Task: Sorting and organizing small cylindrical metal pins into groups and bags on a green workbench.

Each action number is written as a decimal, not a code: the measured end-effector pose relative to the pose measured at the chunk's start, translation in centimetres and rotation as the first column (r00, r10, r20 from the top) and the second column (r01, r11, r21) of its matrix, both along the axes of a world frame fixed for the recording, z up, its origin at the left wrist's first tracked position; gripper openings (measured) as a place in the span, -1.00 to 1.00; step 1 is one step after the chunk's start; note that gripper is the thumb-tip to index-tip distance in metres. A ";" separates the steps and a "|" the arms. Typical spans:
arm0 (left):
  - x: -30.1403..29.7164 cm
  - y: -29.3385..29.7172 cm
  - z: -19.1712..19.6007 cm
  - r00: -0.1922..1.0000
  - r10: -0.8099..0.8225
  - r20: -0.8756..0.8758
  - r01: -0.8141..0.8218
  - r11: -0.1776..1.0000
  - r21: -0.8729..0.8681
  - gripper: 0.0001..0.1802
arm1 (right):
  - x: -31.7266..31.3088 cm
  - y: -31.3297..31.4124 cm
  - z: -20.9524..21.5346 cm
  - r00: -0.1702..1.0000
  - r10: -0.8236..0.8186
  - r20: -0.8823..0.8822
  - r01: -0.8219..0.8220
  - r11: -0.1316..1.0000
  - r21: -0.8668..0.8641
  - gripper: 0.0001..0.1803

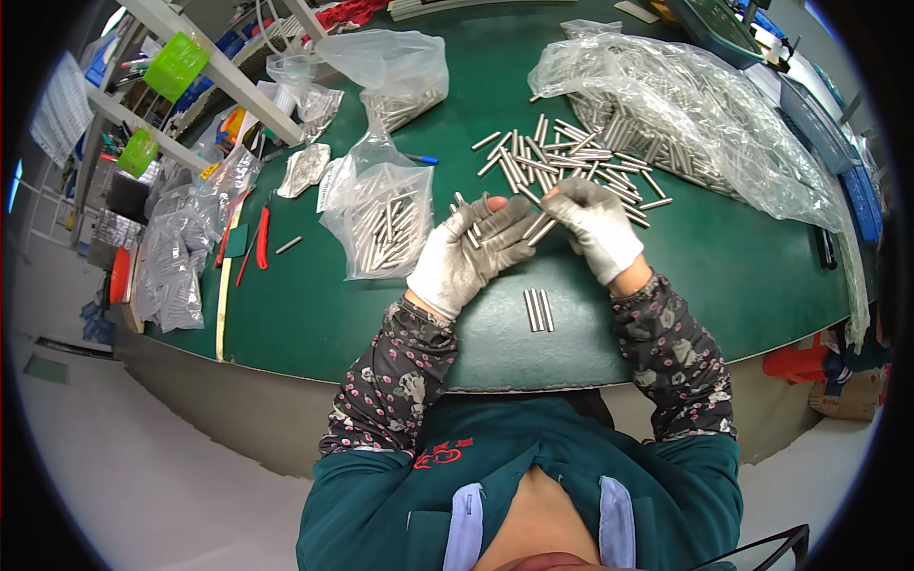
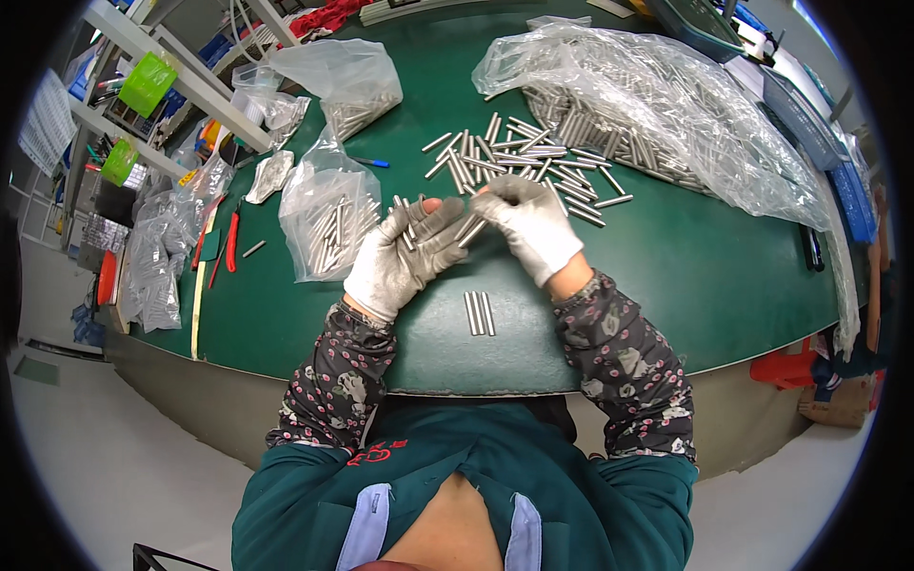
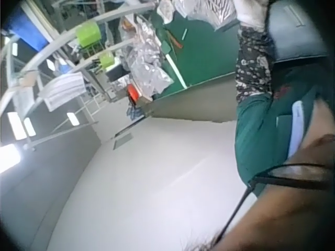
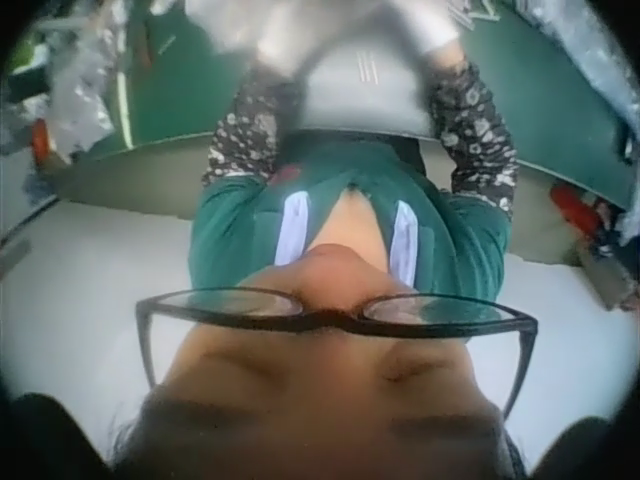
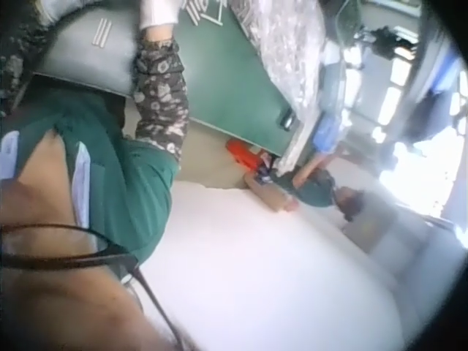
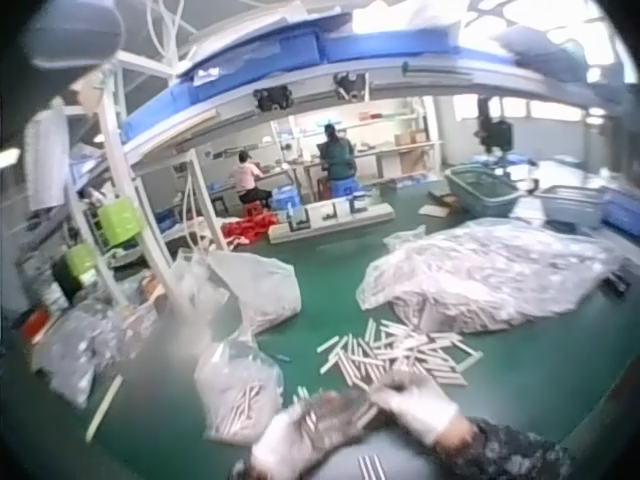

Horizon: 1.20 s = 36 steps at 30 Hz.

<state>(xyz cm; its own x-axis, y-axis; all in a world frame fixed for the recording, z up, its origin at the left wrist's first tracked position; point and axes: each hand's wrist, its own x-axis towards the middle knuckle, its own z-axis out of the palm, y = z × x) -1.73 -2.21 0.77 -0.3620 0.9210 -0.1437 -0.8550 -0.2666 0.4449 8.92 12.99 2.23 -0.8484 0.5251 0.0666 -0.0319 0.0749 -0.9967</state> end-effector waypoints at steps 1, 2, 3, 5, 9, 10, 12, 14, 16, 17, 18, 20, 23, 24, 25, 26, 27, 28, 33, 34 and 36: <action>0.1 0.0 0.1 0.998 0.007 0.069 -0.011 0.997 0.072 -0.59 | 0.2 -0.2 0.5 1.000 -0.017 -0.001 0.017 0.998 -0.057 -0.78; 0.1 0.0 0.1 0.998 0.013 0.062 -0.018 0.998 0.067 -0.59 | 0.2 -0.3 0.4 1.000 -0.018 -0.004 0.017 0.994 -0.107 -0.79; 0.1 0.0 0.1 0.996 0.040 0.081 -0.045 0.997 0.063 -0.58 | 0.1 -0.2 0.4 1.000 -0.020 -0.007 0.019 0.988 -0.156 -0.79; 0.2 -0.1 -0.1 0.993 0.059 0.103 -0.066 0.996 0.059 -0.57 | 0.4 0.0 0.7 0.999 -0.001 0.044 0.010 0.981 -0.193 -0.76; 0.0 -0.2 -0.3 0.994 0.048 0.095 -0.056 0.995 0.080 -0.59 | 0.2 -0.4 0.7 1.000 -0.014 0.006 0.014 0.995 -0.102 -0.81; 0.1 -0.1 -0.2 0.995 0.060 0.086 -0.066 0.996 0.067 -0.60 | 0.3 -0.4 0.8 1.000 -0.015 0.008 0.016 0.995 -0.100 -0.80; 0.5 0.1 0.2 0.995 0.064 0.073 -0.066 0.998 0.025 -0.63 | 0.6 -0.5 0.9 1.000 -0.011 -0.003 0.011 0.998 -0.057 -0.81; 0.1 -0.1 -0.2 1.000 -0.014 0.005 0.014 1.000 -0.012 -0.67 | 0.8 -0.8 1.1 0.994 0.103 -0.039 -0.104 0.994 -0.038 -0.81; 0.3 -0.6 -0.2 0.973 -0.171 -0.155 0.170 0.985 -0.019 -0.68 | 1.1 -1.5 1.3 0.964 0.262 -0.046 -0.265 0.962 -0.068 -0.82; 0.8 -0.7 0.0 0.953 -0.230 -0.195 0.220 0.973 -0.069 -0.67 | 1.0 -1.8 1.4 0.945 0.325 -0.032 -0.326 0.942 -0.075 -0.82; 1.2 -0.7 0.2 0.933 -0.234 -0.274 0.212 0.971 -0.109 -0.66 | 1.1 -1.7 2.0 0.941 0.289 0.174 -0.311 0.943 0.117 -0.83; 0.7 -1.1 -0.3 0.933 -0.281 -0.224 0.257 0.958 -0.128 -0.65 | 0.9 -2.2 1.8 0.956 0.221 0.192 -0.269 0.921 0.283 -0.81; 0.8 -1.1 -0.4 0.935 -0.301 -0.188 0.266 0.945 -0.189 -0.66 | 1.0 -1.9 2.0 0.964 0.180 0.195 -0.245 0.886 0.394 -0.70; 0.5 -1.1 -0.7 0.939 -0.298 -0.174 0.271 0.949 -0.163 -0.64 | 0.9 -1.6 2.0 0.962 0.186 0.202 -0.252 0.890 0.381 -0.62; 0.4 -1.1 -0.9 0.941 -0.299 -0.159 0.279 0.951 -0.136 -0.63 | 0.8 -0.8 1.6 0.974 0.198 0.113 -0.225 0.913 0.339 -0.57; 0.2 -0.9 -0.7 0.930 -0.313 -0.192 0.289 0.947 -0.143 -0.64 | 0.7 0.2 1.7 0.990 0.133 0.040 -0.139 0.947 0.289 -0.60; 0.1 -0.8 -0.6 0.936 -0.299 -0.184 0.277 0.951 -0.139 -0.69 | 0.5 1.4 1.8 0.998 0.063 -0.029 -0.055 0.971 0.233 -0.63; 0.1 -0.8 -0.6 0.949 -0.252 -0.187 0.237 0.966 -0.099 -0.72 | 0.6 3.1 1.7 1.000 -0.013 -0.004 0.013 0.914 0.406 -0.68; -0.6 -1.4 -1.5 0.966 -0.121 -0.227 0.109 0.992 -0.065 -0.79 | 0.7 5.1 2.5 0.943 -0.170 0.285 -0.201 0.392 0.898 -0.79; -0.5 -1.4 -1.5 0.963 -0.122 -0.241 0.108 0.992 -0.071 -0.79 | 0.6 5.2 2.3 0.941 -0.171 0.292 -0.208 0.387 0.898 -0.79; -0.2 -1.2 -1.4 0.968 -0.118 -0.223 0.108 0.993 -0.057 -0.81 | 0.1 5.4 1.8 0.926 -0.096 0.365 -0.345 0.173 0.922 -0.74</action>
